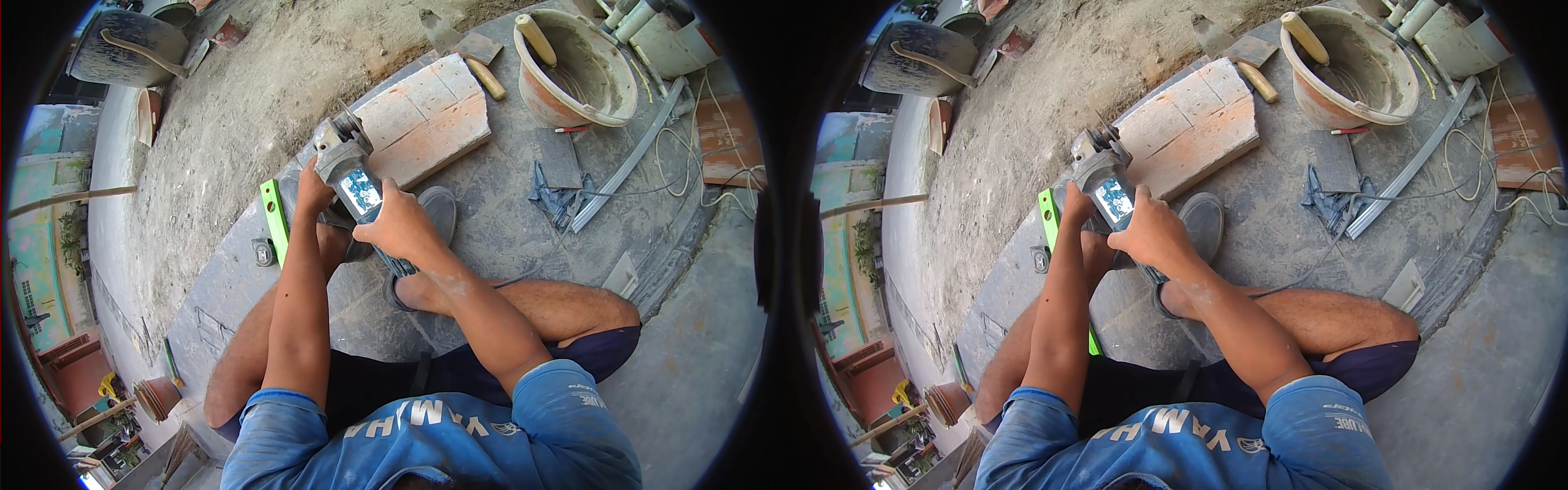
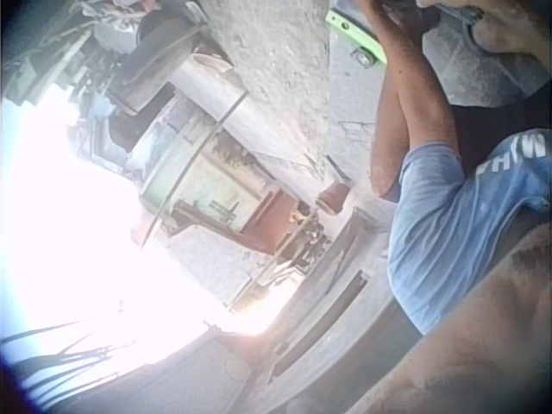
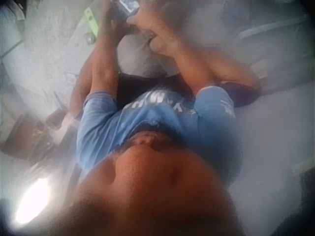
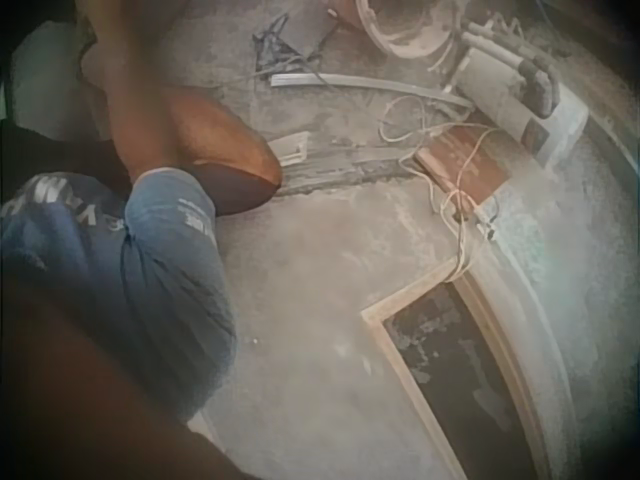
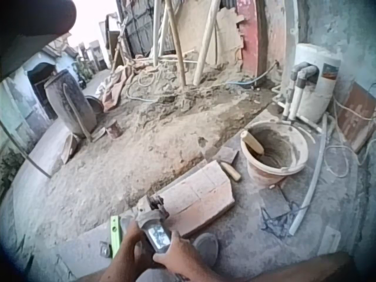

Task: The person uses an angle grinder to grind the edges of rectangular tiles on a wooden block. They repeatedly grind, inspect, and reposition the tiles, then place them into a bucket.

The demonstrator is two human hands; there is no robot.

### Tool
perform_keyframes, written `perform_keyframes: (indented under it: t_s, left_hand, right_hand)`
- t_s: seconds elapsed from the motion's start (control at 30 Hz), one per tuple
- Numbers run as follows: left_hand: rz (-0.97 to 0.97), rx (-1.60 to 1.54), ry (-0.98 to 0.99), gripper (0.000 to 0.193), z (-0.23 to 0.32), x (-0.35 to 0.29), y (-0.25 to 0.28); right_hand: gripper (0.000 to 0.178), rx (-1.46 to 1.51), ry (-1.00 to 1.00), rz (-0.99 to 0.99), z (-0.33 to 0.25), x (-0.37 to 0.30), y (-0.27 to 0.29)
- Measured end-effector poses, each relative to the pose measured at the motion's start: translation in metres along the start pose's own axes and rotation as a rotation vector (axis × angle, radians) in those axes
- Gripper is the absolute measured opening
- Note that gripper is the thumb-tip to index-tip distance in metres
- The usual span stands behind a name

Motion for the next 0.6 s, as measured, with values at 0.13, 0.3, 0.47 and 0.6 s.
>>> perform_keyframes:
  t_s: [0.13,0.3,0.47,0.6]
  left_hand:
    - [0.004,0.042,0.012,0.04,0.004,0.001,-0.001]
    - [-0.003,0.036,0.019,0.04,0.005,0.002,-0.003]
    - [-0.009,-0.018,0.015,0.04,-0.003,0.005,-0.006]
    - [-0.008,-0.035,0.012,0.039,-0.009,0.005,-0.008]
  right_hand:
    - [0.079,-0.009,-0.01,0.006,0.0,-0.001,0.002]
    - [0.079,-0.015,-0.022,-0.001,0.001,-0.002,0.003]
    - [0.08,-0.027,-0.027,0.002,0.001,-0.003,0.004]
    - [0.08,-0.033,-0.012,0.013,0.004,-0.003,0.002]
Point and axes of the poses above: each hand's wrist, its own x-axis towards the middle knuckle, its own y-axis out of the back of the hand, z = x × y, the point moved 4 cm from there along x, towards the middle knuckle, and after that the axes turned 10 degrees about -z, right-handed, at the moved point
